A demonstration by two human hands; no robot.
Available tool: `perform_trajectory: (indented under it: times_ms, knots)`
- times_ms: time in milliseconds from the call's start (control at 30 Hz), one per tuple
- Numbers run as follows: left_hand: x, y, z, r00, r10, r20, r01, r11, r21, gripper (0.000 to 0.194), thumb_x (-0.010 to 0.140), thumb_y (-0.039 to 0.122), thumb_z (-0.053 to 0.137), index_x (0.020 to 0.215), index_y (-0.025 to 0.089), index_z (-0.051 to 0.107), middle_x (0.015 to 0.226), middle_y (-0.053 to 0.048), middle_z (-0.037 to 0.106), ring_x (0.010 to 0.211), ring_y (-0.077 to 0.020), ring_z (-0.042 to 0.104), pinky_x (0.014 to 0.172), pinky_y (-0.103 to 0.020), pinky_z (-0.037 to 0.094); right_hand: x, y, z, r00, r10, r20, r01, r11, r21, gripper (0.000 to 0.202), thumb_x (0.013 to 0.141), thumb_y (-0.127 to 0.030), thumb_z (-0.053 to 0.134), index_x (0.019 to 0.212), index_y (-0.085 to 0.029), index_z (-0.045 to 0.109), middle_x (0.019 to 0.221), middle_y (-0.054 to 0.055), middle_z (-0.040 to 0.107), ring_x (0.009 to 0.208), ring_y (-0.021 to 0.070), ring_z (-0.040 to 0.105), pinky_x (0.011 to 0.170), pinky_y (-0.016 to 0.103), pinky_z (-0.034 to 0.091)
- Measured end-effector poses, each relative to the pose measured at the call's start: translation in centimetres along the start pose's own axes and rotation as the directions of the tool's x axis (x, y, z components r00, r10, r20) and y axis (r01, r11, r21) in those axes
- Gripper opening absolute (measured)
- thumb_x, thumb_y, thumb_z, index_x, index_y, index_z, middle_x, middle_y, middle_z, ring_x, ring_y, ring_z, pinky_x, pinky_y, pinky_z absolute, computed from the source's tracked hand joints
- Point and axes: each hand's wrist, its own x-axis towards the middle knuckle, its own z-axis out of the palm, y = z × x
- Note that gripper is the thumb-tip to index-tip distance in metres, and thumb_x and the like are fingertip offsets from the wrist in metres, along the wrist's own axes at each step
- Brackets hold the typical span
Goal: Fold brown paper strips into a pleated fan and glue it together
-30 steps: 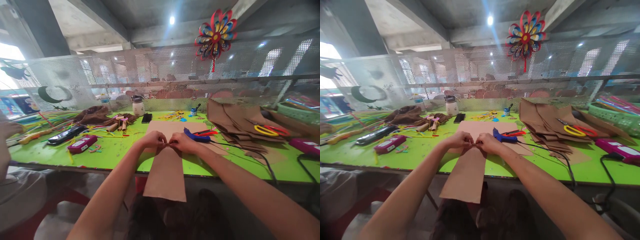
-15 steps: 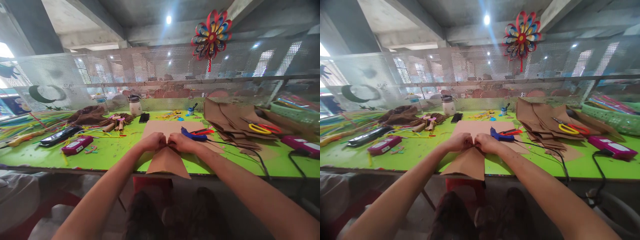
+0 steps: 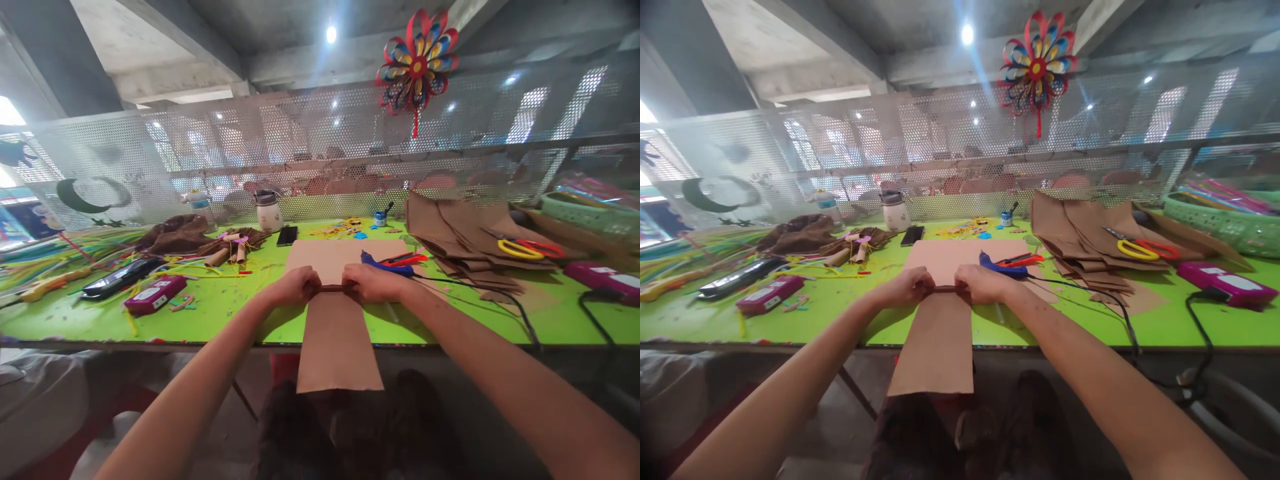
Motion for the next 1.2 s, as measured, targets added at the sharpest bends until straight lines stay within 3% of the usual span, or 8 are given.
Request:
perform_trajectory:
  times_ms: [167, 467, 833, 967, 1100, 1200]
  knots:
    - [-0.2, 0.6, -0.3, 1.0, 0.013, 0.001, -0.013, 1.0, 0.012, 0.03, 0.065, 0.003, 0.045, 0.083, 0.015, 0.065, 0.081, -0.004, 0.057, 0.075, -0.0142, 0.053, 0.068, -0.022, 0.041, -0.3, -0.5, -0.5, 0.999, -0.03, 0.014, 0.03, 0.999, -0.012, 0.009, 0.071, -0.013, 0.061, 0.08, -0.014, 0.061, 0.082, 0.007, 0.058, 0.072, 0.0163, 0.052, 0.062, 0.024, 0.038]
    - [-0.6, 2.0, -0.7, 1.0, 0.013, 0.003, -0.013, 1.0, 0.02, 0.021, 0.069, 0.008, 0.05, 0.079, 0.017, 0.067, 0.08, -0.003, 0.055, 0.072, -0.0128, 0.053, 0.065, -0.021, 0.041, -0.4, -0.9, -0.5, 0.999, -0.038, 0.007, 0.038, 0.999, -0.032, 0.01, 0.072, -0.01, 0.06, 0.081, -0.013, 0.061, 0.086, 0.009, 0.058, 0.077, 0.018, 0.053, 0.067, 0.026, 0.039]
    - [-0.4, 1.8, -0.5, 1.0, -0.02, -0.017, 0.02, 1.0, 0.009, 0.026, 0.068, 0.005, 0.049, 0.08, 0.015, 0.069, 0.077, -0.003, 0.054, 0.07, -0.013, 0.051, 0.062, -0.022, 0.039, -0.8, -0.7, -1.0, 0.999, -0.025, 0.025, 0.026, 0.999, -0.026, 0.022, 0.074, -0.014, 0.058, 0.093, -0.015, 0.068, 0.087, 0.006, 0.063, 0.079, 0.0158, 0.057, 0.068, 0.022, 0.041]
    - [-0.5, 1.9, -0.5, 0.999, -0.049, -0.019, 0.049, 0.999, -0.019, 0.026, 0.066, 0.006, 0.05, 0.08, 0.016, 0.07, 0.075, -0.002, 0.054, 0.066, -0.0122, 0.051, 0.061, -0.022, 0.039, -0.4, -1.3, -0.2, 0.999, 0.023, -0.034, -0.026, 0.995, -0.095, 0.018, 0.079, -0.017, 0.056, 0.09, -0.014, 0.069, 0.085, 0.008, 0.063, 0.079, 0.0182, 0.057, 0.068, 0.025, 0.04]
    - [-0.4, 2.1, -1.7, 0.995, -0.083, -0.052, 0.08, 0.995, -0.062, 0.024, 0.071, 0.014, 0.052, 0.088, 0.016, 0.069, 0.084, -0.005, 0.058, 0.073, -0.0134, 0.054, 0.066, -0.023, 0.042, -0.1, -1.9, 0.5, 0.994, 0.033, -0.108, -0.052, 0.982, -0.18, 0.018, 0.081, -0.012, 0.051, 0.085, -0.012, 0.069, 0.082, 0.01, 0.062, 0.077, 0.0192, 0.056, 0.065, 0.027, 0.037]
    - [0.5, 2.3, -3.2, 0.989, -0.134, -0.059, 0.12, 0.974, -0.193, 0.028, 0.079, 0.025, 0.049, 0.096, 0.014, 0.067, 0.097, -0.008, 0.061, 0.083, -0.015, 0.055, 0.073, -0.024, 0.042, -0.2, -2.5, 0.4, 0.99, 0.0, -0.144, -0.033, 0.974, -0.224, 0.018, 0.083, -0.009, 0.048, 0.084, -0.012, 0.066, 0.084, 0.01, 0.06, 0.082, 0.0198, 0.053, 0.066, 0.028, 0.037]
